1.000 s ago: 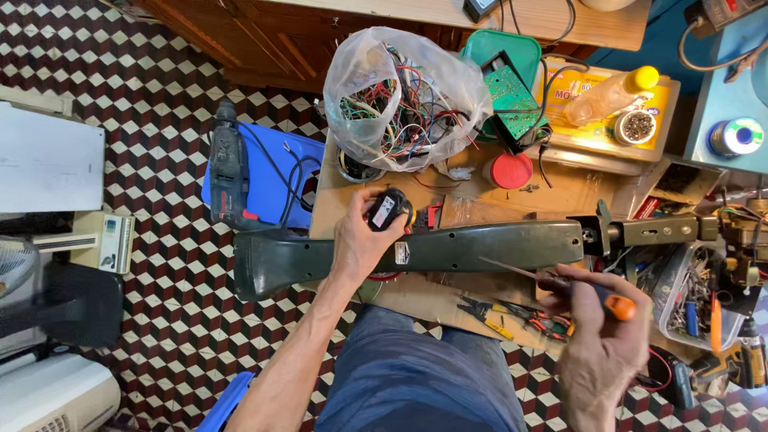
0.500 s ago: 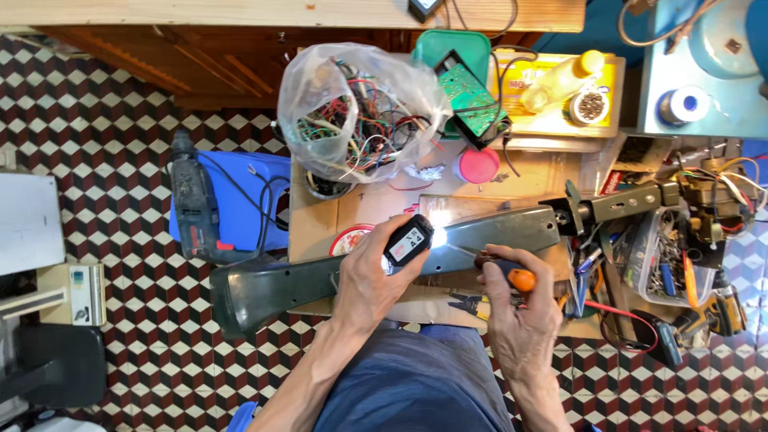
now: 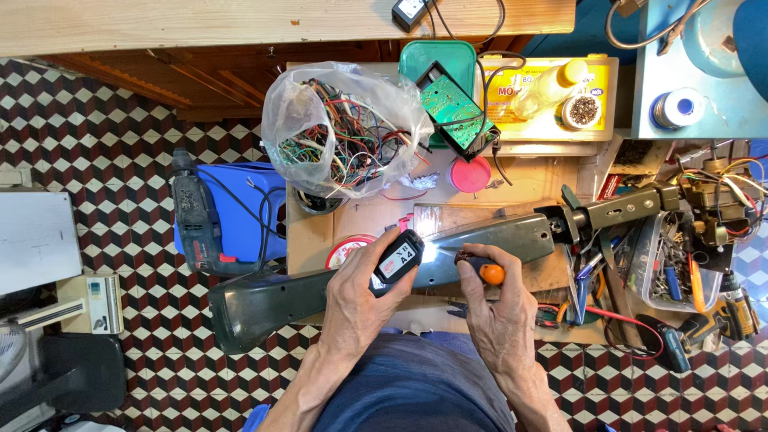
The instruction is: The person works on a disassembled electric scooter frame at a cluttered workbench. They use a screwdriver to tighten screws on the frame and a small flashlight to illuminate the interior. The person also handles a power tool and various wires on the bench.
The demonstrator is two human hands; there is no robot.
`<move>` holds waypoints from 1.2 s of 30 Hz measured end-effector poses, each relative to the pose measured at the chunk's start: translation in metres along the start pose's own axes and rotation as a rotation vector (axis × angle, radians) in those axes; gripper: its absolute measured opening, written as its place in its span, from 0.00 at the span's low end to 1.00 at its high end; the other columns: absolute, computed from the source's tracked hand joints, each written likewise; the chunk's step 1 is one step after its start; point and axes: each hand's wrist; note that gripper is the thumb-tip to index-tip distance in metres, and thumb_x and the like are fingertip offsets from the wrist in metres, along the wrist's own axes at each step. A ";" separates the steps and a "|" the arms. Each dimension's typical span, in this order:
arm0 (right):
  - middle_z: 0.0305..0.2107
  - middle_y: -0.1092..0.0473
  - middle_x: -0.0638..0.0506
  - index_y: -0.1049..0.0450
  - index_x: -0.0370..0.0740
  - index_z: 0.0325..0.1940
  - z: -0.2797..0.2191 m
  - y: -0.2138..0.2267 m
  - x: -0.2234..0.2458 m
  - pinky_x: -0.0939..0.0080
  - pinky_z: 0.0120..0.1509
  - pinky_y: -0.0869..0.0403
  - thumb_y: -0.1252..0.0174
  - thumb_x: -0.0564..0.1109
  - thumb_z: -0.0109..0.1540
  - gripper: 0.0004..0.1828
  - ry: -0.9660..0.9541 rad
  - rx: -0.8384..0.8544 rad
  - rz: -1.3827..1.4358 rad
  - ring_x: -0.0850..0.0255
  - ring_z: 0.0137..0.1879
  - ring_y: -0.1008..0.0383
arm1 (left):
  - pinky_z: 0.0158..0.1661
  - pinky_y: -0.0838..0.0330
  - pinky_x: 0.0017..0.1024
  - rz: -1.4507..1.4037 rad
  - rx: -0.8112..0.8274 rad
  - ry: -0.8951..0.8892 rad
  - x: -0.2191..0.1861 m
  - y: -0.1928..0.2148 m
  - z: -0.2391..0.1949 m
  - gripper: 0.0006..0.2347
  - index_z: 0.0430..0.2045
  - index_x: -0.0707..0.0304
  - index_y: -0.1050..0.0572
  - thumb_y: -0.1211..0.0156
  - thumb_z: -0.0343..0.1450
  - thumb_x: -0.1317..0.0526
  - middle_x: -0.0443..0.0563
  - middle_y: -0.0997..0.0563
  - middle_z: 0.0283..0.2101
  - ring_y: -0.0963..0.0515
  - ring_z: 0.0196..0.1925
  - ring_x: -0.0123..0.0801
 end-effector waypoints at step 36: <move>0.34 0.22 0.40 0.31 0.39 0.57 0.006 -0.036 -0.015 0.56 0.39 0.21 0.39 0.47 0.64 0.19 0.061 0.177 -0.115 0.52 0.36 0.18 | 0.47 0.20 0.34 -0.128 -0.013 0.164 0.033 -0.012 -0.028 0.23 0.54 0.65 0.29 0.29 0.65 0.63 0.59 0.19 0.48 0.15 0.48 0.41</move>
Point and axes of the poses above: each hand's wrist, its own z-axis towards the middle knuckle, its own y-axis out of the back of the hand, x = y × z
